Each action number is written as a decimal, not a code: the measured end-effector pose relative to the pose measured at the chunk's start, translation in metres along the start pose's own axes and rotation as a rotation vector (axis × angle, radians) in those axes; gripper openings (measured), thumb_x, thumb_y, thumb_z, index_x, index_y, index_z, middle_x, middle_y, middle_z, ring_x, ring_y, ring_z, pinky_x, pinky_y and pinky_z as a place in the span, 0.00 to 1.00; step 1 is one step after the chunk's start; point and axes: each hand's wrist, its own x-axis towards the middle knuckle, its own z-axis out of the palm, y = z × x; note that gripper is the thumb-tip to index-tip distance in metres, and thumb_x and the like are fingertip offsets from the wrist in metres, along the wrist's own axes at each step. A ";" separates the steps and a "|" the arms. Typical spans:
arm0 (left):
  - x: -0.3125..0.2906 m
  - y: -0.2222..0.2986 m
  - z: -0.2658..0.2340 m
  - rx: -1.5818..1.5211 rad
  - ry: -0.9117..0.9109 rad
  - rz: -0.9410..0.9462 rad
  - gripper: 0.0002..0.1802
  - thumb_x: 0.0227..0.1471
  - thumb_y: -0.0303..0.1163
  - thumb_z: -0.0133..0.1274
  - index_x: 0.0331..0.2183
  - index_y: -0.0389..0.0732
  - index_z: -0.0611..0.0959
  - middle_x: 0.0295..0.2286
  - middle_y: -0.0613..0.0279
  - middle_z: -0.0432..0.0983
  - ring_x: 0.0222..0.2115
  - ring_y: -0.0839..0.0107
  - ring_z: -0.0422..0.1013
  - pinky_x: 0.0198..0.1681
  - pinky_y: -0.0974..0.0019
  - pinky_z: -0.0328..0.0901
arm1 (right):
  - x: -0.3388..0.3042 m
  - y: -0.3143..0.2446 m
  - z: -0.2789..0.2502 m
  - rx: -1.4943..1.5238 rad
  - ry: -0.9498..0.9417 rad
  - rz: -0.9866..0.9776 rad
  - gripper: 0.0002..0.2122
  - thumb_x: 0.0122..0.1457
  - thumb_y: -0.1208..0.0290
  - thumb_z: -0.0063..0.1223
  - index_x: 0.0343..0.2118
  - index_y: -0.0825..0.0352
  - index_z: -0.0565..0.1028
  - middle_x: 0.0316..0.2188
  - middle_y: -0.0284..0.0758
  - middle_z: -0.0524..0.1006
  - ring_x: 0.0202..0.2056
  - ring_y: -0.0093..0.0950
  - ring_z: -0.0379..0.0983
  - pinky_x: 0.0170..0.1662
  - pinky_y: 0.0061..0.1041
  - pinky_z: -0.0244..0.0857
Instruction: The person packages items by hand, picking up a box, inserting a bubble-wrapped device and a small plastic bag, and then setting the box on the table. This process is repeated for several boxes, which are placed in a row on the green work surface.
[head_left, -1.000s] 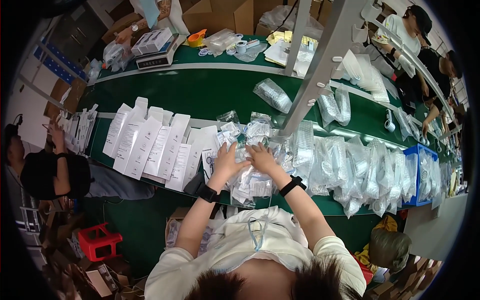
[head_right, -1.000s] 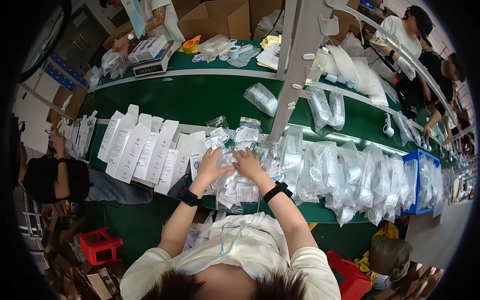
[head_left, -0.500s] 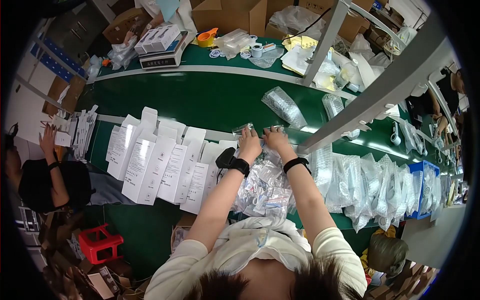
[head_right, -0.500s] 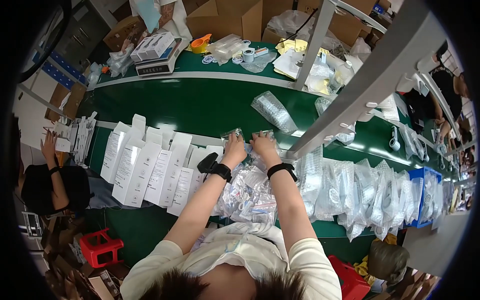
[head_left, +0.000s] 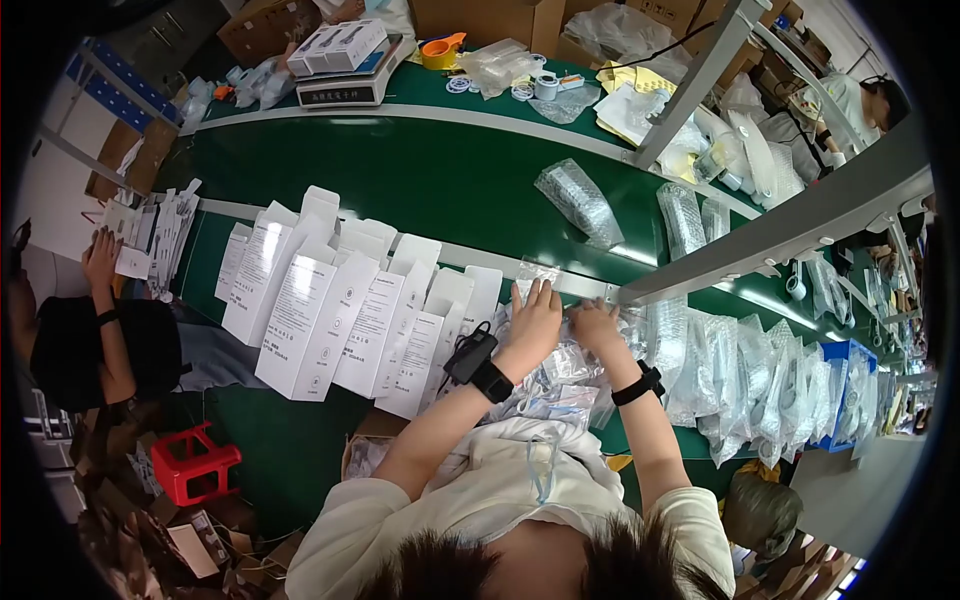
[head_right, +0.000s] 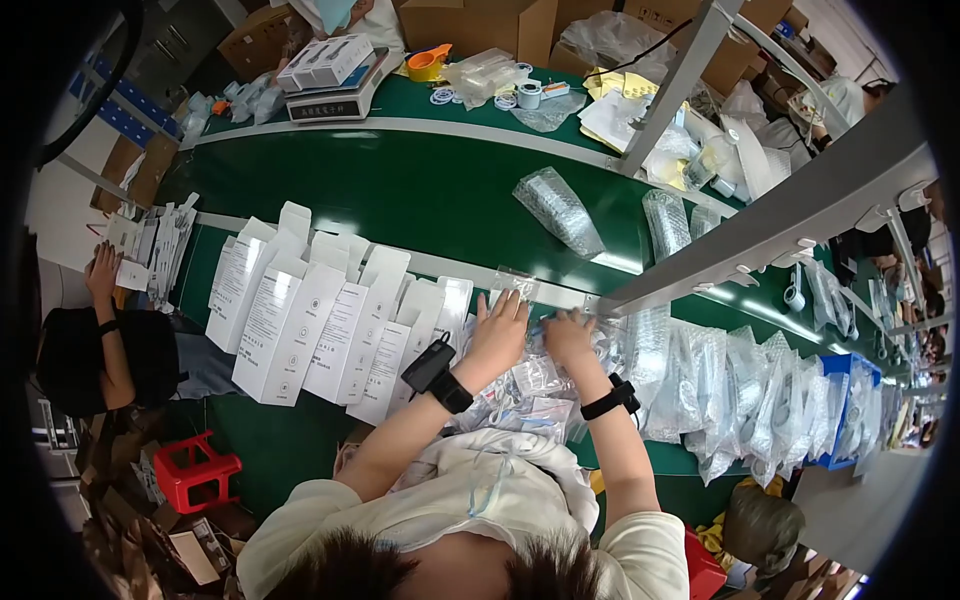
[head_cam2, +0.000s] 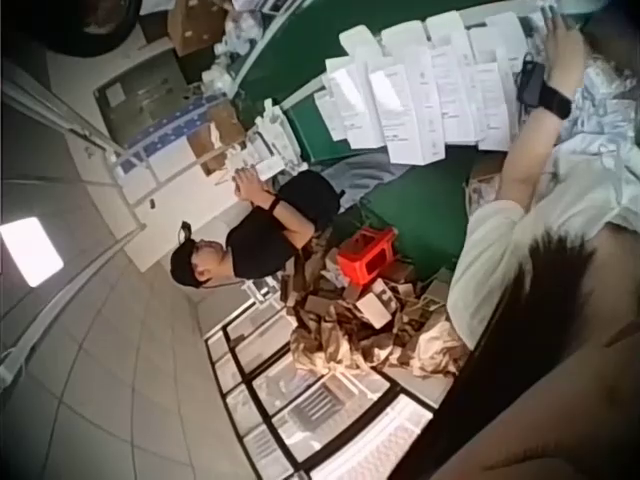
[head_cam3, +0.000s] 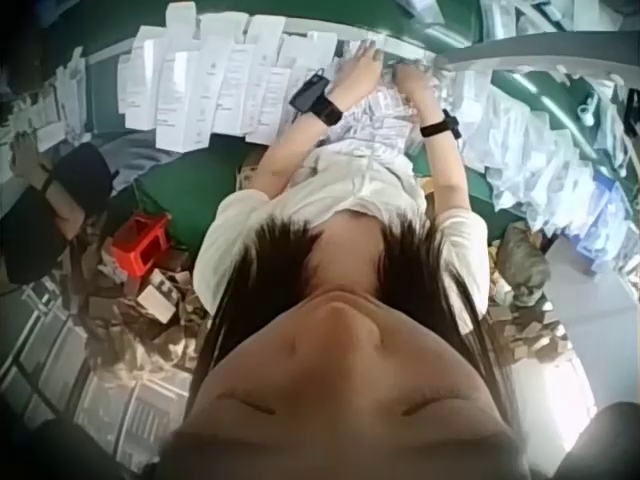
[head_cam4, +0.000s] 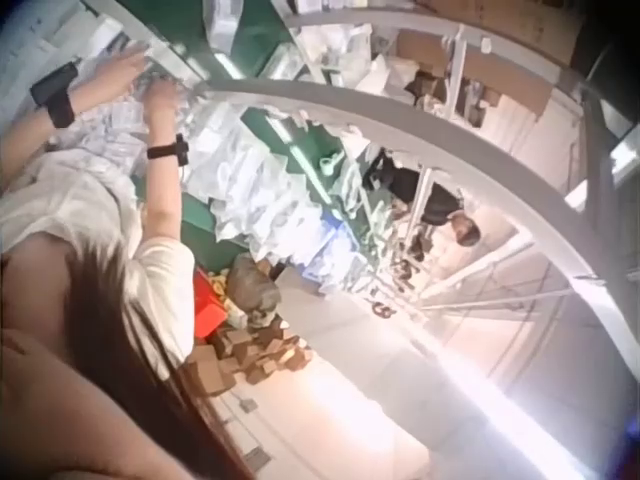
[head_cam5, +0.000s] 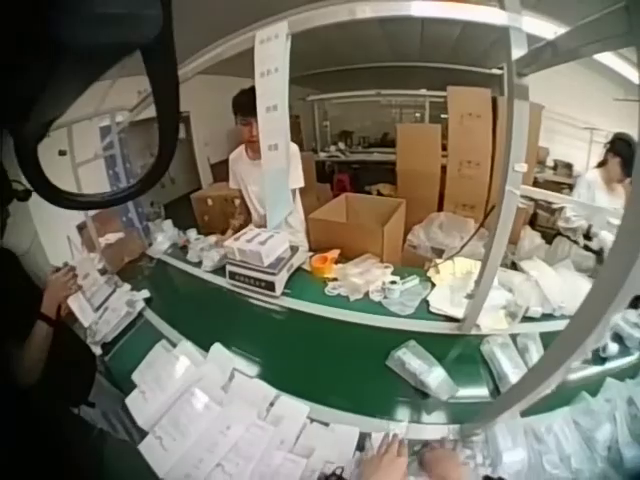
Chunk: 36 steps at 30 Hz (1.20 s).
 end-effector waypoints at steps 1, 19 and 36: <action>-0.007 0.005 -0.020 0.001 0.000 -0.005 0.19 0.39 0.27 0.49 0.39 0.34 0.74 0.44 0.47 0.64 0.46 0.56 0.61 0.51 0.47 0.50 | -0.003 -0.002 -0.002 -0.014 0.170 -0.027 0.15 0.49 0.69 0.46 0.42 0.55 0.71 0.48 0.36 0.65 0.50 0.39 0.61 0.52 0.53 0.48; -0.185 -0.052 -0.109 -0.325 0.908 -0.393 0.18 0.42 0.17 0.46 0.40 0.35 0.69 0.43 0.54 0.63 0.42 0.62 0.62 0.43 0.66 0.58 | -0.008 -0.160 -0.019 0.923 0.813 -0.351 0.19 0.45 0.69 0.54 0.42 0.68 0.68 0.45 0.47 0.63 0.46 0.44 0.59 0.49 0.35 0.56; -0.191 -0.140 0.032 -1.900 1.342 -0.814 0.29 0.56 0.50 0.29 0.57 0.57 0.45 0.56 0.65 0.46 0.53 0.64 0.52 0.53 0.58 0.52 | -0.007 -0.140 0.050 0.962 0.389 -0.166 0.29 0.42 0.75 0.53 0.51 0.75 0.59 0.57 0.48 0.49 0.54 0.40 0.55 0.50 0.27 0.57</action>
